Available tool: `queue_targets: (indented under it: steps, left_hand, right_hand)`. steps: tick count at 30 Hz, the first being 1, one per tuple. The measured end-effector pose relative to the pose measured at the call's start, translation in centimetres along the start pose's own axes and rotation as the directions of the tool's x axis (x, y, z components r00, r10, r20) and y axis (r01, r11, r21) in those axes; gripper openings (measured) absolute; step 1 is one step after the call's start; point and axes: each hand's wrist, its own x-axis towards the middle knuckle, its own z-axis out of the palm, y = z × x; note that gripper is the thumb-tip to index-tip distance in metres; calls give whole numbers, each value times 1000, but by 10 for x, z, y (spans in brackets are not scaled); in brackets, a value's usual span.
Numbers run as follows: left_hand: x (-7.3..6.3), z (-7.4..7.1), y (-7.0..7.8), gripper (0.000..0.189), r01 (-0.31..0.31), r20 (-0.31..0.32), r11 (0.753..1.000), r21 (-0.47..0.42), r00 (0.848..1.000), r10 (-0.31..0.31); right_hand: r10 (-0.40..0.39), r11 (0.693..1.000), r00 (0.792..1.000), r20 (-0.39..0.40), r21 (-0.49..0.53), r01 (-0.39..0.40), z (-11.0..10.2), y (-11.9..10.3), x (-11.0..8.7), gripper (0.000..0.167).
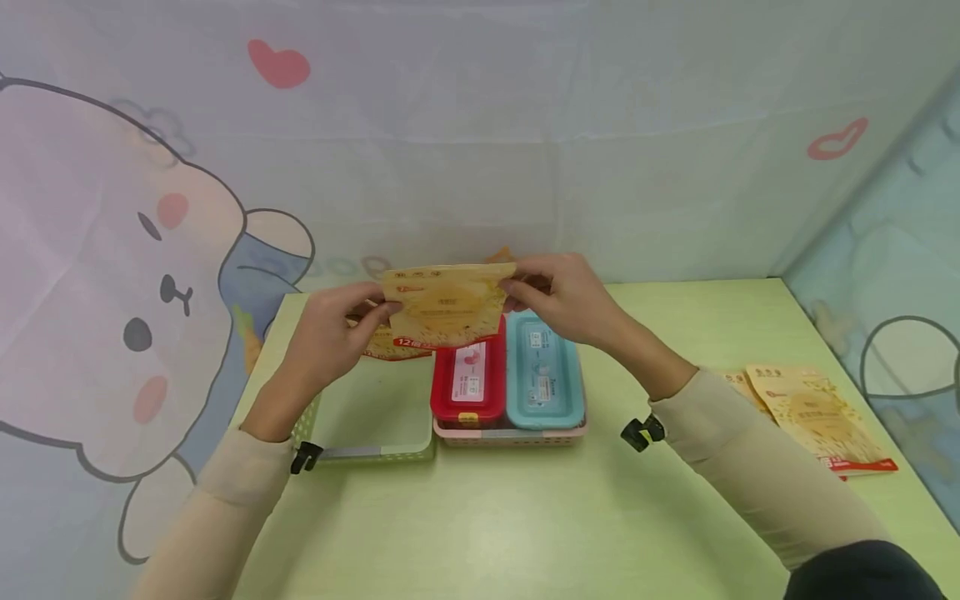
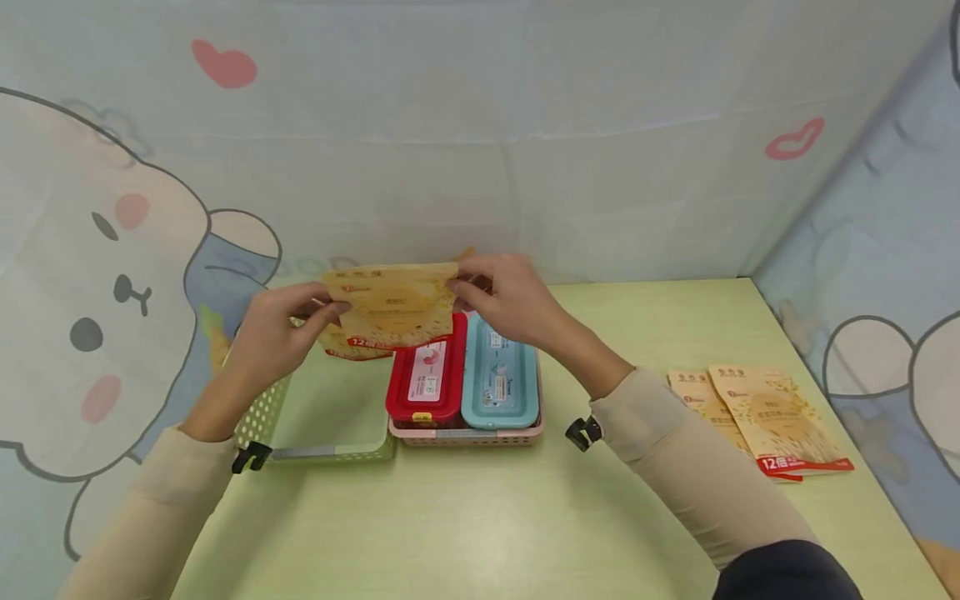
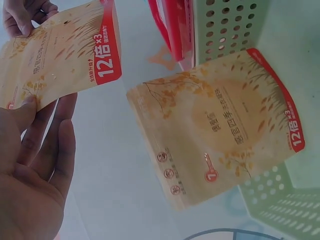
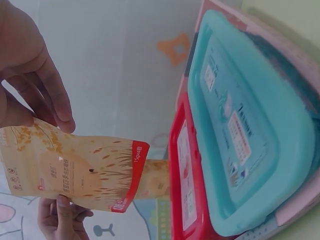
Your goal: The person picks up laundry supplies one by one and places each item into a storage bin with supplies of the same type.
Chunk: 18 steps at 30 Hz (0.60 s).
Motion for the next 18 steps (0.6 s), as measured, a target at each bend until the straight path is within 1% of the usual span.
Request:
queue_targets:
  steps: [5,8,11,16,18]
  left_hand:
    - [-6,-10,-3,4,22,-33,999,37,999,-21]
    - [-9,-15,-4,2,23,-41,998,53,999,-21]
    - [-11,-19,-8,3,4,-53,997,72,999,-1]
    - [-15,-24,-12,4,-42,-112,994,101,992,54]
    - [-16,-27,-14,5,-45,-126,993,109,990,59]
  right_hand:
    - [-11,1000,1000,-15,-1,11,9,-6,11,12]
    - [-17,1000,999,-29,-4,17,15,-8,15,11]
    - [-10,1000,999,-44,-9,9,21,-11,18,11]
    - [24,1000,998,-59,-16,-25,29,-18,22,14]
    - [34,999,998,-60,-25,-36,32,-20,23,14]
